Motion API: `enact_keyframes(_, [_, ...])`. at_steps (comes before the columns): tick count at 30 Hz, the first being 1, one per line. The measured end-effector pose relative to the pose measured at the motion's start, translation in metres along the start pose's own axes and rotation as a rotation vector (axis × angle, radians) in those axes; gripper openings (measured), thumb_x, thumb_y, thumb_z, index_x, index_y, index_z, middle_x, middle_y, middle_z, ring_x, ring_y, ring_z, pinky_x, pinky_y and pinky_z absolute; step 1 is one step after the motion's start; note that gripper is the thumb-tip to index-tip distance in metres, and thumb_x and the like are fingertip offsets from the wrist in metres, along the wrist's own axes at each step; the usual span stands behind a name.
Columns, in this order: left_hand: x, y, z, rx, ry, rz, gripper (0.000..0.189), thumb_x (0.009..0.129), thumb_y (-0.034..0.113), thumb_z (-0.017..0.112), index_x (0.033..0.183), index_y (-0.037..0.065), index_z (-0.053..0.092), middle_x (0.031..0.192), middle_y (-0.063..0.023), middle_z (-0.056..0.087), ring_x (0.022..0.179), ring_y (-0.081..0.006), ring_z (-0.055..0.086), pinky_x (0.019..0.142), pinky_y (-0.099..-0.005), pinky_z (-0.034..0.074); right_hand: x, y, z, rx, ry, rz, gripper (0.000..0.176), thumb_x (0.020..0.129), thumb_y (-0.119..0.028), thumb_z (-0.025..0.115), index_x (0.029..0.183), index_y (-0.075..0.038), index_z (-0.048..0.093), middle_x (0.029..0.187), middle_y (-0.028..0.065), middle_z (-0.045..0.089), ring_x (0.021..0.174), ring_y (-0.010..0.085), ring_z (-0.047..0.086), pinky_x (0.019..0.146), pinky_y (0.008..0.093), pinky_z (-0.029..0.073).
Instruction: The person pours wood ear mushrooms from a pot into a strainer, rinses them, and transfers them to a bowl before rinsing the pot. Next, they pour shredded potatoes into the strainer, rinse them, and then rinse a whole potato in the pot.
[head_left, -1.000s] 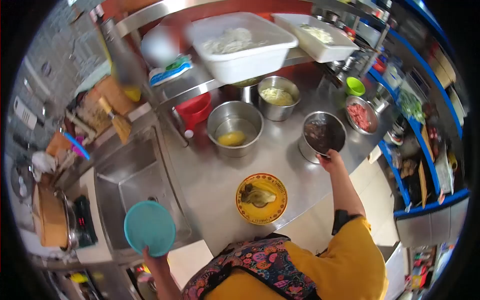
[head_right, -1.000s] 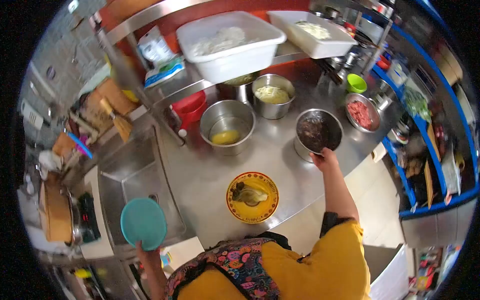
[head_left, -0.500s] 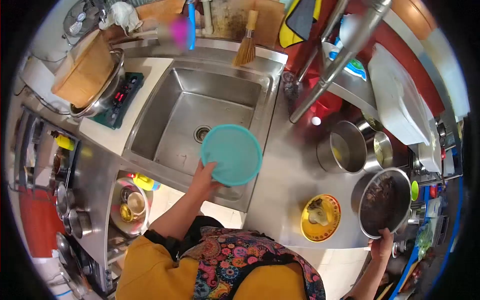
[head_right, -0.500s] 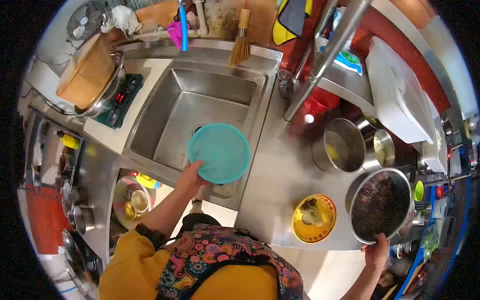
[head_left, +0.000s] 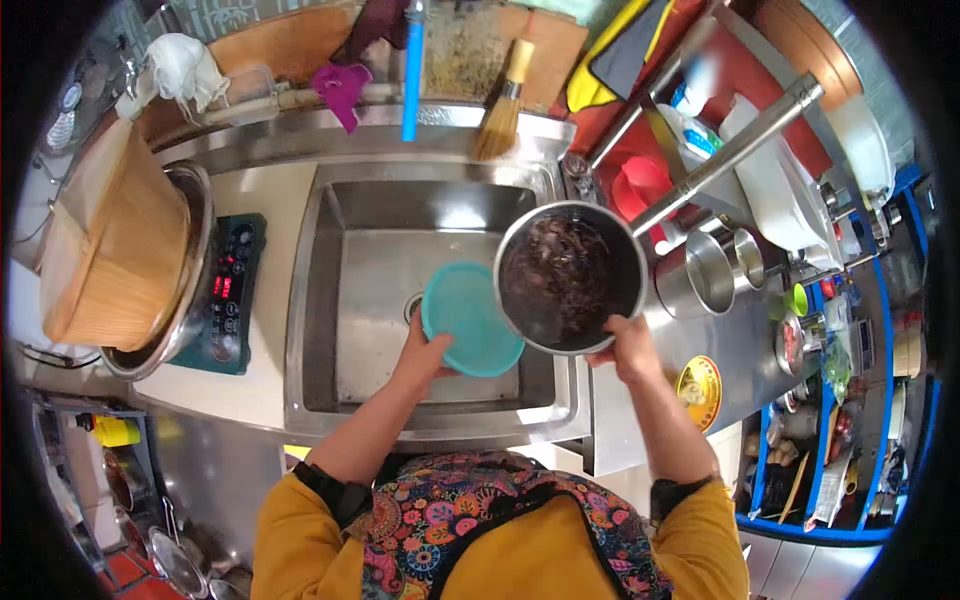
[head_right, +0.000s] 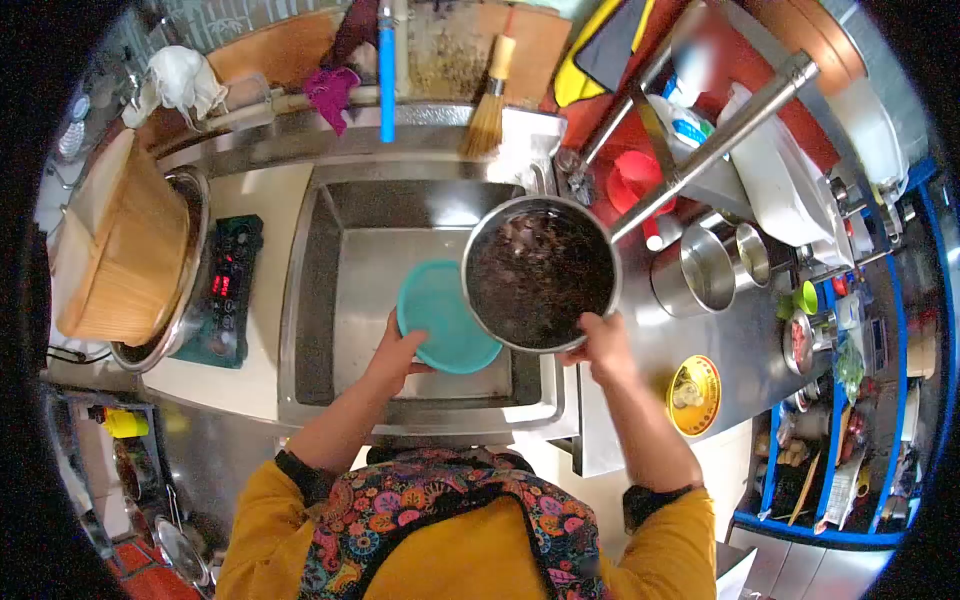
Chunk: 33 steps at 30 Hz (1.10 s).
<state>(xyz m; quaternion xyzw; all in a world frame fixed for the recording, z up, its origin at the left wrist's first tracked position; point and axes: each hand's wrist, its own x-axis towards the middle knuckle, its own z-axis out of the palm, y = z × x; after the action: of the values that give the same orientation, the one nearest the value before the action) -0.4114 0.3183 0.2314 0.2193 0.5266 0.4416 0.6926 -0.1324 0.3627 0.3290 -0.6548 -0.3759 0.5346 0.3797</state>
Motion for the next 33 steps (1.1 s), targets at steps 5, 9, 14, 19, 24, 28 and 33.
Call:
enact_keyframes(5, [0.021, 0.019, -0.015, 0.017, 0.072, 0.055, 0.073, 0.079, 0.011, 0.05, 0.141, 0.017, 0.011, 0.132, -0.0147, 0.035, 0.109, -0.0328, 0.05, 0.07, -0.0466, 0.055, 0.039, 0.008, 0.078, -0.026, 0.01, -0.237, 0.04, 0.08, -0.005, 0.042, 0.119, 0.002, 0.038, 0.081, 0.0186, 0.06, 0.05, 0.0255, 0.061, 0.035, 0.0319, 0.051])
enact_keyframes(9, [0.035, 0.044, -0.014, -0.015, 0.065, 0.067, 0.071, 0.082, 0.011, 0.048, 0.14, 0.017, 0.007, 0.131, -0.0175, 0.035, 0.103, -0.0355, 0.055, 0.069, -0.0458, 0.057, 0.057, 0.008, 0.114, -0.152, 0.088, -0.384, 0.055, 0.08, -0.002, 0.041, 0.133, -0.006, 0.028, 0.091, 0.0169, 0.058, 0.057, 0.0232, 0.062, 0.037, 0.0306, 0.052])
enact_keyframes(14, [0.054, 0.054, -0.01, -0.042, 0.123, 0.049, 0.067, 0.082, 0.007, 0.045, 0.137, 0.016, 0.008, 0.125, -0.0183, 0.039, 0.092, -0.034, 0.06, 0.067, -0.0464, 0.058, 0.094, 0.018, 0.127, -0.319, 0.142, -0.512, 0.069, 0.078, -0.003, 0.045, 0.14, -0.006, 0.016, 0.089, 0.0222, 0.059, 0.061, 0.0297, 0.062, 0.048, 0.0374, 0.051])
enact_keyframes(19, [0.062, 0.051, 0.003, -0.109, 0.174, 0.056, 0.066, 0.082, 0.006, 0.045, 0.136, 0.017, 0.009, 0.123, -0.0182, 0.04, 0.09, -0.0336, 0.061, 0.068, -0.0467, 0.058, 0.094, 0.008, 0.127, -0.405, 0.123, -0.555, 0.072, 0.076, 0.0, 0.044, 0.141, -0.008, 0.015, 0.099, 0.0232, 0.058, 0.063, 0.0298, 0.061, 0.05, 0.0363, 0.051])
enact_keyframes(24, [0.063, 0.046, 0.011, -0.19, 0.178, 0.099, 0.062, 0.083, 0.006, 0.044, 0.135, 0.017, 0.011, 0.124, -0.0175, 0.04, 0.093, -0.0341, 0.06, 0.068, -0.0477, 0.058, 0.089, 0.002, 0.127, -0.431, 0.081, -0.659, 0.076, 0.074, 0.0, 0.047, 0.142, -0.011, 0.014, 0.099, 0.0293, 0.059, 0.08, 0.0452, 0.06, 0.068, 0.045, 0.048])
enact_keyframes(28, [0.066, 0.049, 0.01, -0.226, 0.155, 0.131, 0.059, 0.083, 0.005, 0.043, 0.133, 0.016, 0.013, 0.123, -0.0167, 0.041, 0.094, -0.0339, 0.06, 0.068, -0.0478, 0.058, 0.091, -0.005, 0.131, -0.527, 0.136, -0.891, 0.077, 0.074, 0.002, 0.047, 0.142, -0.011, 0.014, 0.099, 0.0297, 0.058, 0.079, 0.0455, 0.059, 0.067, 0.0435, 0.048])
enact_keyframes(33, [0.063, 0.052, -0.006, -0.208, 0.129, 0.135, 0.054, 0.083, 0.005, 0.042, 0.13, 0.014, 0.017, 0.121, -0.0169, 0.042, 0.093, -0.0331, 0.06, 0.068, -0.0468, 0.058, 0.085, -0.011, 0.144, -0.351, 0.053, -0.733, 0.071, 0.074, 0.005, 0.042, 0.141, -0.007, 0.022, 0.128, 0.0274, 0.045, 0.116, 0.0364, 0.05, 0.093, 0.0362, 0.04])
